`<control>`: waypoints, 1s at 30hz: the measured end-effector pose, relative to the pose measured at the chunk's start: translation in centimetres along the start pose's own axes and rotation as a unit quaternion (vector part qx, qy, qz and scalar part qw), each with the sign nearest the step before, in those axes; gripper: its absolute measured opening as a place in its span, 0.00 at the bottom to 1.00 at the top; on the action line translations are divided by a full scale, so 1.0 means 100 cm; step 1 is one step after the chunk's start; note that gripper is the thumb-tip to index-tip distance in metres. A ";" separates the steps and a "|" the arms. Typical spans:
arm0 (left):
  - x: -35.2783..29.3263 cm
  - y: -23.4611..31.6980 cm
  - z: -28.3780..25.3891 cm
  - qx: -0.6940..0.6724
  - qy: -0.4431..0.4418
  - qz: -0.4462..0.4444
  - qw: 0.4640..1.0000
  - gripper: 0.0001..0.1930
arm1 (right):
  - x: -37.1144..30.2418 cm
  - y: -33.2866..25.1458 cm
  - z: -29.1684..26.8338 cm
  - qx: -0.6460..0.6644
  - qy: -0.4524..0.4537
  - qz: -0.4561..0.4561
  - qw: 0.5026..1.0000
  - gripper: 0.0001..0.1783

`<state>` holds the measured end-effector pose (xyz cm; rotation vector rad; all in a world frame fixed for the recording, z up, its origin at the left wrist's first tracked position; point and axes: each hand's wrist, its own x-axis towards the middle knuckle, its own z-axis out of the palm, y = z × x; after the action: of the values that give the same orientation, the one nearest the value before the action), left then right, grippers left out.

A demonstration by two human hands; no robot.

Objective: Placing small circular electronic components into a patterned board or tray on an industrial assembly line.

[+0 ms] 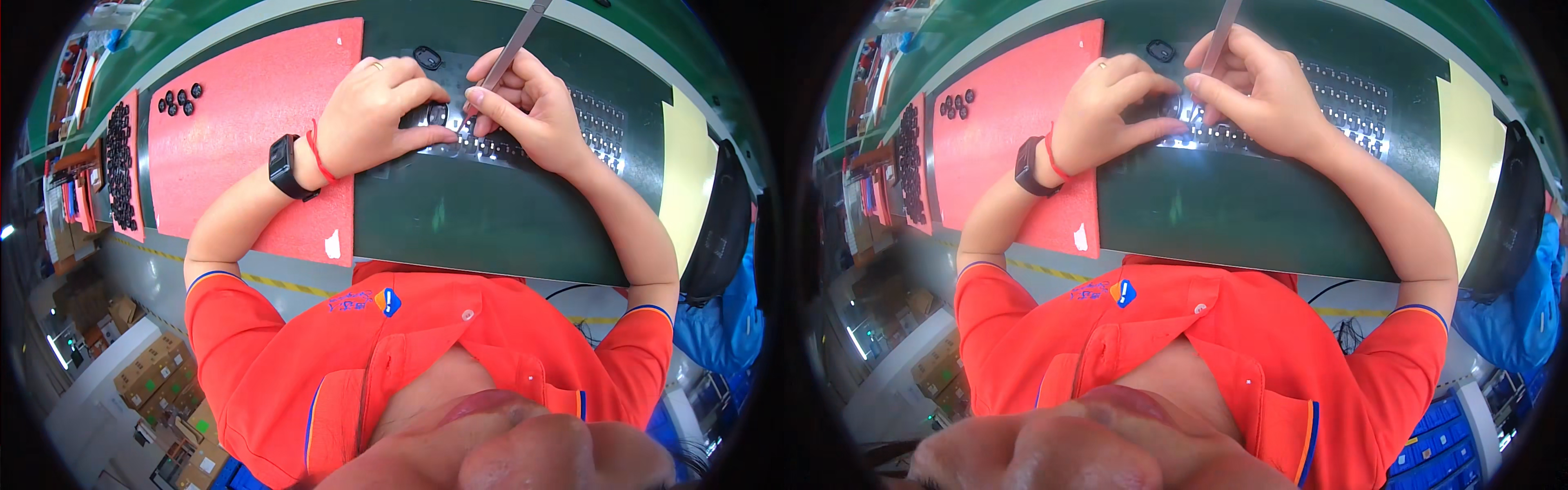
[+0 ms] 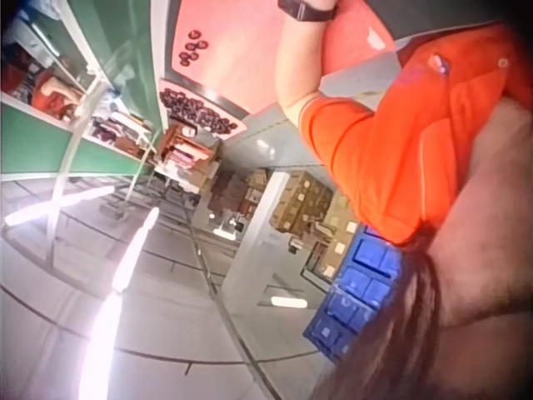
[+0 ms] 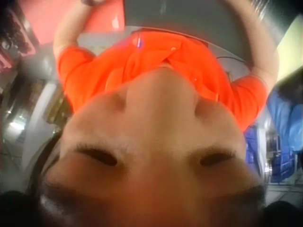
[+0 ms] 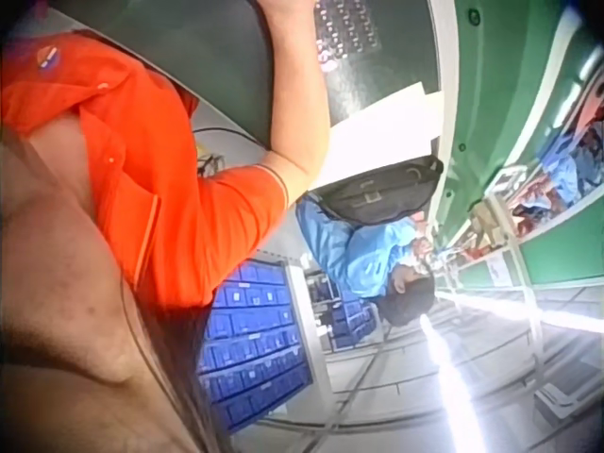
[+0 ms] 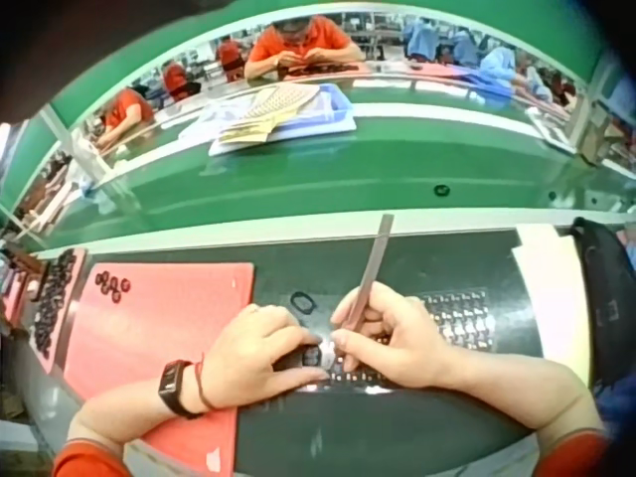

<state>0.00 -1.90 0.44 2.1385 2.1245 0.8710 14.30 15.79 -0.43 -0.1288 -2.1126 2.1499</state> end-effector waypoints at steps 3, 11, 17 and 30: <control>-0.001 -0.001 0.000 -0.034 0.002 -0.027 0.999 0.18 | 0.001 0.001 -0.002 -0.020 -0.008 0.002 1.000 0.12; -0.002 -0.003 0.004 -0.069 -0.015 -0.066 0.995 0.15 | 0.001 0.000 -0.002 -0.009 -0.012 0.006 1.000 0.12; 0.003 0.001 0.003 -0.117 -0.005 -0.113 0.987 0.15 | 0.003 0.002 -0.004 0.000 -0.014 0.033 0.999 0.11; 0.004 0.001 0.001 -0.114 -0.039 -0.111 0.987 0.17 | 0.001 0.001 -0.005 0.036 0.006 0.035 0.999 0.11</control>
<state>0.05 -1.52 0.55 1.7602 2.0607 0.9375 14.27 16.32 -0.58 -0.2118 -2.0492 2.2552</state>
